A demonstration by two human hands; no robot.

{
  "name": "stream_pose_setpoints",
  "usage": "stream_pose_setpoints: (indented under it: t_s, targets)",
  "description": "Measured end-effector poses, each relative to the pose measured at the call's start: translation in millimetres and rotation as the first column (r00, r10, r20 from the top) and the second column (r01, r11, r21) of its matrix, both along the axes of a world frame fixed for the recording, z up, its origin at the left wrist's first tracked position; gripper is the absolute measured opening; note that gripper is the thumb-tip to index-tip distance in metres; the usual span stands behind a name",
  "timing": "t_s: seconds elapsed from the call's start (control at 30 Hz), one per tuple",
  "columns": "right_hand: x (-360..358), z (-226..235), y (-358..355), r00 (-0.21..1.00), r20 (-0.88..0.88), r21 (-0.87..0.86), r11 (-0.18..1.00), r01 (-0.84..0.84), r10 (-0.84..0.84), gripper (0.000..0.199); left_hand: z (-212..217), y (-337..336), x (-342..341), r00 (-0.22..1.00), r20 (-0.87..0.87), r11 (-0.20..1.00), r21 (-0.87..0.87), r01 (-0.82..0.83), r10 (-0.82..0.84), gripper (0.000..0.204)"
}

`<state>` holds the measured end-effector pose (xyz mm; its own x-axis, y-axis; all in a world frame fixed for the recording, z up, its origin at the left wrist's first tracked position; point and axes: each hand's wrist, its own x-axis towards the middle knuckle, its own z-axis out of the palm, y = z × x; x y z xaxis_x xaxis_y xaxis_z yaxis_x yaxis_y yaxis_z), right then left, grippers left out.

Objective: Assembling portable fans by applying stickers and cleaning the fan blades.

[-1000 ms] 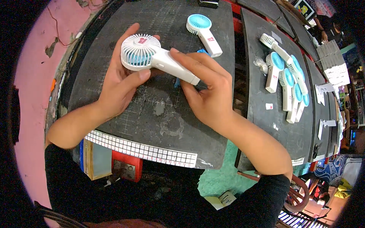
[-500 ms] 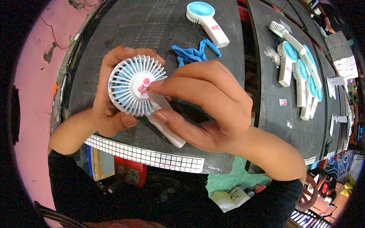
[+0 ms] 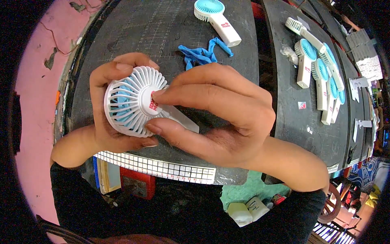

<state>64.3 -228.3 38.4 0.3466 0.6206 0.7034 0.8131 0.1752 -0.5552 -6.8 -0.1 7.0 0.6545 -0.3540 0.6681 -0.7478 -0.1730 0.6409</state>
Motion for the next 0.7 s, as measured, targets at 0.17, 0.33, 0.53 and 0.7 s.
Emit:
stream_pose_setpoints:
  t_s: [0.17,0.33,0.53,0.7]
  targets:
    - [-3,0,0,0.999,0.015,0.015,0.999,0.033,-0.033,0.027,6,-4,-6,0.995,0.039,0.995,0.054,-0.09,0.088,0.104]
    - [1,2,-2,0.988,0.155,0.032,0.999,0.018,-0.022,0.022,8,-6,-8,0.991,0.063,0.991,0.059,-0.121,0.118,0.103]
    - [0,4,0,0.98,0.195,0.057,0.998,0.013,-0.024,0.022,9,-8,-9,0.988,0.086,0.991,0.035,-0.129,0.125,0.101]
    - [-10,4,-1,0.996,0.061,0.043,0.997,0.063,-0.065,0.017,11,-9,-11,0.985,0.099,0.988,0.044,-0.145,0.14,0.1]
